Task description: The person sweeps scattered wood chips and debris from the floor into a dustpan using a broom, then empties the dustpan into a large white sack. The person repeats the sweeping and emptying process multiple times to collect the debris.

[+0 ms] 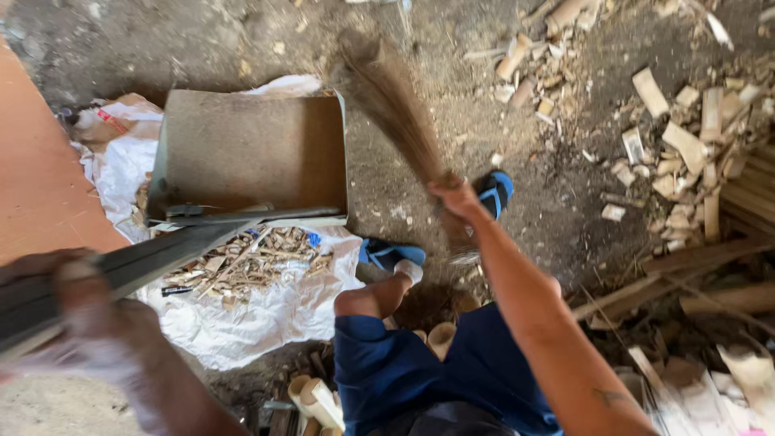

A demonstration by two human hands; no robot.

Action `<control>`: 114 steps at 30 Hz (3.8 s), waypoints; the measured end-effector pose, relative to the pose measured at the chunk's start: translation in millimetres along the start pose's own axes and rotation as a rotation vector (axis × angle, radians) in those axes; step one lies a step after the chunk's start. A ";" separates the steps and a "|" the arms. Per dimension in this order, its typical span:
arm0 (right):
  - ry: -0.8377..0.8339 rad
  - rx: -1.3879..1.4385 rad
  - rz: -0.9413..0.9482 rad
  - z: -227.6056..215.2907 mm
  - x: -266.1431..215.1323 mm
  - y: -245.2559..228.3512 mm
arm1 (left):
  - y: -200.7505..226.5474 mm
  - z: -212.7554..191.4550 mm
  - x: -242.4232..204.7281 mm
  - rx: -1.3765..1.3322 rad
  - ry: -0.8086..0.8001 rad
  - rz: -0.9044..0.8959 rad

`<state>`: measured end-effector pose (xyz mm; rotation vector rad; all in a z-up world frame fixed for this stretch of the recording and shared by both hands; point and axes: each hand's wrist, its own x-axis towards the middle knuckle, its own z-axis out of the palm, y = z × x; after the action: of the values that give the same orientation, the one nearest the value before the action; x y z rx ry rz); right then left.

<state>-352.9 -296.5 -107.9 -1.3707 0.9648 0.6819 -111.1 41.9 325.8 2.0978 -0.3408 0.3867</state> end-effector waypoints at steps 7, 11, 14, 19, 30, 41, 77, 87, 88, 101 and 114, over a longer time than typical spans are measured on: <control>0.125 0.075 0.022 -98.5 -145.0 84.0 | -20.8 0.7 -9.2 -0.357 -0.396 -0.123; 0.072 -0.039 0.056 -47.5 -127.8 73.9 | -38.3 -8.3 -22.6 -0.560 -0.533 -0.230; 0.052 -0.141 -0.164 -17.7 -69.7 77.4 | -50.6 -16.8 -38.5 -0.583 -0.569 -0.256; 0.200 0.161 -0.029 -27.9 -84.0 88.8 | -59.6 -33.6 -66.0 -0.618 -0.508 -0.316; -0.082 0.172 -0.021 146.8 5.2 -25.7 | -104.8 -113.4 -133.9 -0.483 -0.230 -0.355; -0.147 0.377 -0.114 171.6 -95.7 -121.3 | -117.6 -120.0 -111.9 -0.580 -0.230 -0.404; 0.039 0.438 -0.047 62.6 -27.2 -39.4 | -48.3 11.1 -27.4 -0.673 -0.485 -0.340; 0.521 0.491 0.193 -93.1 -182.5 206.6 | -15.3 108.2 -43.2 -0.680 -0.789 -0.242; 0.565 0.483 0.178 -95.8 -200.4 226.0 | -9.5 120.6 -42.6 -0.667 -0.821 -0.224; 0.317 0.172 0.372 8.8 -94.7 186.4 | 39.6 236.7 -39.3 -0.492 -1.195 -0.060; 0.351 0.129 0.285 -4.7 -232.4 95.6 | -4.2 262.7 -35.1 -0.178 -1.295 0.110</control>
<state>-546.4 -259.2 48.2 -1.2727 1.4797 0.5865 -104.8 -176.4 175.5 1.8825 -1.1667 -0.9776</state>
